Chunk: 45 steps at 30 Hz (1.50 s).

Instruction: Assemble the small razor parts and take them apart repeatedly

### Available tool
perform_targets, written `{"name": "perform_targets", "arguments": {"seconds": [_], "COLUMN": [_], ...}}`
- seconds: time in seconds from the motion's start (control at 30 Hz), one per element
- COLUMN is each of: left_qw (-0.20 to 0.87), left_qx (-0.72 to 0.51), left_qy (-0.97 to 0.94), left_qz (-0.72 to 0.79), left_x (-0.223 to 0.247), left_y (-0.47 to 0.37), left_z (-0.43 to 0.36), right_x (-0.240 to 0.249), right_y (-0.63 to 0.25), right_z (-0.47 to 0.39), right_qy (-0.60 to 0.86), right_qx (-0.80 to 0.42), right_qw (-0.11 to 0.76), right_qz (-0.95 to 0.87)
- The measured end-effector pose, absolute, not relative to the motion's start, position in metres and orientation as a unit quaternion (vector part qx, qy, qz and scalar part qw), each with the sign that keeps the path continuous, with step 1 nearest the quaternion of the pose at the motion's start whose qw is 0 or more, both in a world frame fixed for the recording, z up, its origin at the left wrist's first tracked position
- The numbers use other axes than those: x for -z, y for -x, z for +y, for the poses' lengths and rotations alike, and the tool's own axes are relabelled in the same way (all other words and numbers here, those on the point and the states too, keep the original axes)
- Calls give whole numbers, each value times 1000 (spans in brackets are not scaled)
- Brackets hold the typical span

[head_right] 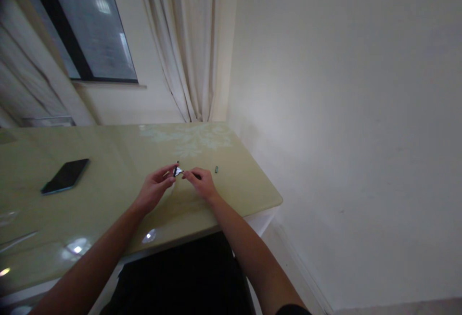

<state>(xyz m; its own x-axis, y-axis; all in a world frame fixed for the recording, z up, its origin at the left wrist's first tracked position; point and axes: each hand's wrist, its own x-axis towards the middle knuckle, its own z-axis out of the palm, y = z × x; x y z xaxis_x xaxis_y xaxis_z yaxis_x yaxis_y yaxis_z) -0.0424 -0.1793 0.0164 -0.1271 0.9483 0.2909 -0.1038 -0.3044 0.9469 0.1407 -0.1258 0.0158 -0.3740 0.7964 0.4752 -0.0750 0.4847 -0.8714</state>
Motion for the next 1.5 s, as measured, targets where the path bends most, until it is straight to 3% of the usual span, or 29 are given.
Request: {"name": "perform_targets", "arguments": {"seconds": [1.5], "left_qw": [427], "left_qx": [-634], "left_qy": [-501], "left_qz": [406], "left_x": [-14], "left_y": [44], "left_z": [-179], "right_x": [-21], "right_y": [-142], "right_z": [-130], "right_qy": [265], "right_qx": [-452], "right_qw": [479], "right_qz": [-704]}}
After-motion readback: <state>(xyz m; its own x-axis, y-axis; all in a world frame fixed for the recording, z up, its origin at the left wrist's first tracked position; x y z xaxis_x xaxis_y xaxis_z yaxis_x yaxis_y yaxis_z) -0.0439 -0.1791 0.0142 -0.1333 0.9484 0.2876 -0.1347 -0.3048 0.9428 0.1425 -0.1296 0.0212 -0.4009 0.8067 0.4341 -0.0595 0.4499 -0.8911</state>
